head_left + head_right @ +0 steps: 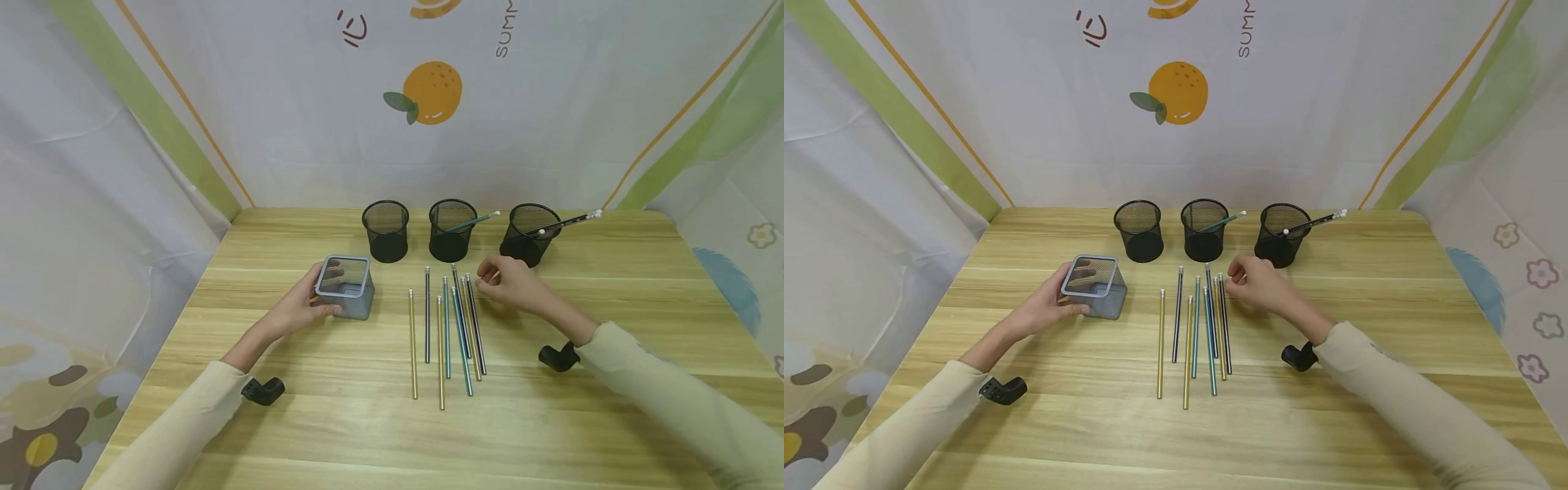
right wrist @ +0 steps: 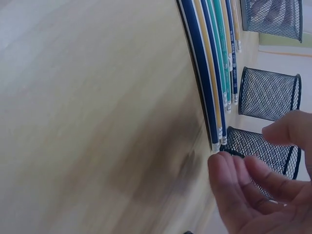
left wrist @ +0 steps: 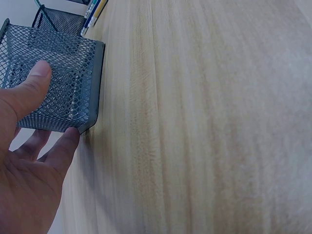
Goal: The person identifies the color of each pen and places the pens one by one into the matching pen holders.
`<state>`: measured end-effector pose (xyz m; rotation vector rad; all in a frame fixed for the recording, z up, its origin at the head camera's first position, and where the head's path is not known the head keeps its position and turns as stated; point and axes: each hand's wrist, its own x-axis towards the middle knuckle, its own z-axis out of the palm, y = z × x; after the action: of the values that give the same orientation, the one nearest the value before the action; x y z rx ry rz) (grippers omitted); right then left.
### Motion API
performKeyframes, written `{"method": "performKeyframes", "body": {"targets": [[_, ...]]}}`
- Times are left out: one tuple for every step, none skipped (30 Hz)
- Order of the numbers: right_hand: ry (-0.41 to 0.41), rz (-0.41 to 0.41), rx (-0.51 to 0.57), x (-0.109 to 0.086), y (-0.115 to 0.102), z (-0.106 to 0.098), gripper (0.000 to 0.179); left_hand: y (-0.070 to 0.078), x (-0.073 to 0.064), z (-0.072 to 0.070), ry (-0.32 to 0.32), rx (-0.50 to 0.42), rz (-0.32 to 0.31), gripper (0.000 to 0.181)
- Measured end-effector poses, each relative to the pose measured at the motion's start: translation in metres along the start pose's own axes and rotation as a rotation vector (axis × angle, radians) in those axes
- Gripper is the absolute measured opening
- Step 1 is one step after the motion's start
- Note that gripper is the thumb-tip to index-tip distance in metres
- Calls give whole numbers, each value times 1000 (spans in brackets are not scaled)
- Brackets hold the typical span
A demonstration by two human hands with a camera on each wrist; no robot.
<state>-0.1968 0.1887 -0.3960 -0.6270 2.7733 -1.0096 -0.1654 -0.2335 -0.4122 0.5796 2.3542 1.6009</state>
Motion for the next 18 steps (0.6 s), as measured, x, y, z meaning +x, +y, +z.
{"method": "performKeyframes", "body": {"targets": [[-6,18,-4,0,0,1,13,0,0,0,0,-1,-1,87],[-12,38,-10,1,0,1,14,0,0,0,1,0,-2,87],[-19,61,-19,2,0,2,15,0,0,0,1,0,-2,88],[-28,83,-28,2,0,3,16,0,0,0,2,1,-2,88],[-39,102,-28,3,0,3,17,-1,0,0,3,2,-2,88],[-50,122,-31,3,0,4,18,-1,0,0,3,3,-1,88],[-60,140,-29,4,1,5,18,-1,0,0,2,4,1,87],[-66,152,-36,5,1,6,18,-1,0,0,2,5,2,87],[-77,166,-27,5,1,7,17,-1,0,0,2,6,3,87],[-85,178,-17,6,1,8,17,-1,0,0,1,6,5,87],[-92,187,-7,7,1,9,15,-1,0,0,1,7,5,87],[-94,193,-5,8,1,10,14,-1,0,0,1,8,5,87],[-96,191,-2,8,0,11,13,-1,0,0,0,8,6,87],[-96,187,-4,9,0,12,12,-1,0,0,1,9,6,87],[-98,178,-4,10,0,13,12,-1,0,0,1,10,6,87],[-93,166,-14,11,-1,14,13,-1,0,0,1,9,7,87],[-89,150,-28,12,-1,15,15,-1,0,0,1,8,8,87],[-84,135,-43,13,-2,16,17,-1,0,0,0,7,9,87]]}}
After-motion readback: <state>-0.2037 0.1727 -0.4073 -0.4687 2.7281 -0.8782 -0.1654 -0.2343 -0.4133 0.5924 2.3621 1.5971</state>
